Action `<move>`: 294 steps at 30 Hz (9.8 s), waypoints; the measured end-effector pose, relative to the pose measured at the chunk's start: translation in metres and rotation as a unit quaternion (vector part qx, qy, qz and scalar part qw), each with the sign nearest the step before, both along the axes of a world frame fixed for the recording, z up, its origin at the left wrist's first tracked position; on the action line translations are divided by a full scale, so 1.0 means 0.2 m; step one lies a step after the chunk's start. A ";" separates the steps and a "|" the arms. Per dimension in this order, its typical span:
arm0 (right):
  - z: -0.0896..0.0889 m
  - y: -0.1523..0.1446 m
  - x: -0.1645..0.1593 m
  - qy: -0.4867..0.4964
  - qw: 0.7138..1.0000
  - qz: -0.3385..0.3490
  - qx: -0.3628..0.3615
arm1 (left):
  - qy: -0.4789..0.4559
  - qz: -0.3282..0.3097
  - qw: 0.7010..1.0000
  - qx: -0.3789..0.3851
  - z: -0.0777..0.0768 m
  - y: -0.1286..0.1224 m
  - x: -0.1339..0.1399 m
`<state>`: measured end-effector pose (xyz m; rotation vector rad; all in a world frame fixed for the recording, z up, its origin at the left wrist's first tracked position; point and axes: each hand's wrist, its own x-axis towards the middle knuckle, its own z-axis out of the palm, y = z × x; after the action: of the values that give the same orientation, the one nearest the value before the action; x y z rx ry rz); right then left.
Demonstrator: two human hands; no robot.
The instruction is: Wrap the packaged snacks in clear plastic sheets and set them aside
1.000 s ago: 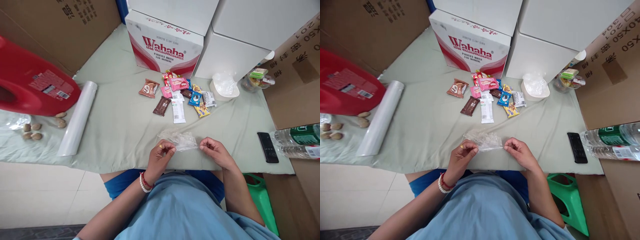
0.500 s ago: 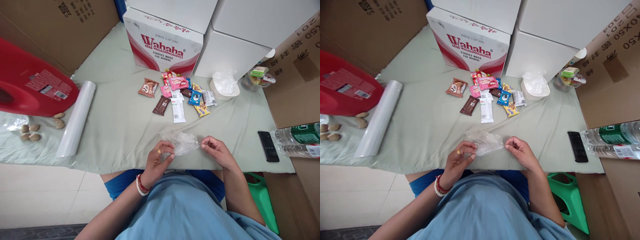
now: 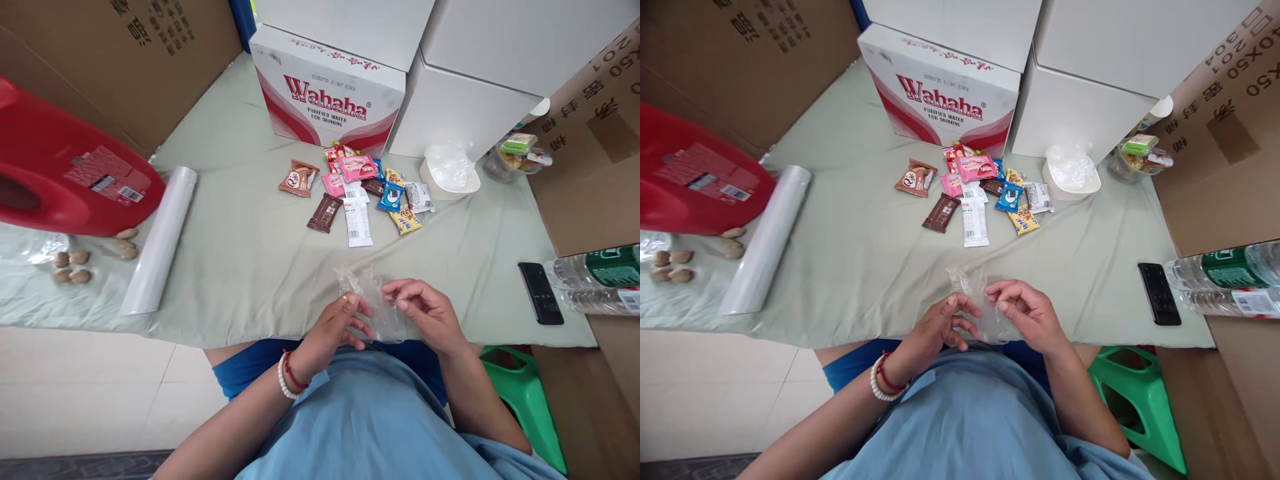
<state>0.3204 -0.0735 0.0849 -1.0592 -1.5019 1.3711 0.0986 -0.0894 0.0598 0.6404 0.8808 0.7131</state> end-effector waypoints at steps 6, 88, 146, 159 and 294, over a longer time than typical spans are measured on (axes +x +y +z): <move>0.09 -0.05 -0.12 -0.101 0.964 0.160 0.189 | -0.075 0.155 0.984 -0.035 0.02 0.04 0.04; 0.15 -0.12 0.21 -0.566 0.817 0.106 0.009 | 0.544 -0.182 0.741 0.348 -0.08 0.24 -0.31; -0.01 0.99 -0.41 -0.585 0.807 -0.064 0.053 | 0.643 -0.129 0.562 0.504 -0.28 0.21 -0.22; -0.11 1.48 -0.53 -0.610 0.777 -0.149 0.041 | 0.637 -0.129 0.569 0.504 -0.29 0.21 -0.23; -0.23 0.36 -0.07 -0.464 0.837 0.177 0.230 | 0.714 -0.022 0.591 0.375 -0.22 0.24 -0.45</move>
<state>0.3070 -0.0014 0.0388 -1.2183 -2.6831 0.5913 0.0083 -0.0416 0.0155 2.1633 2.0419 0.3586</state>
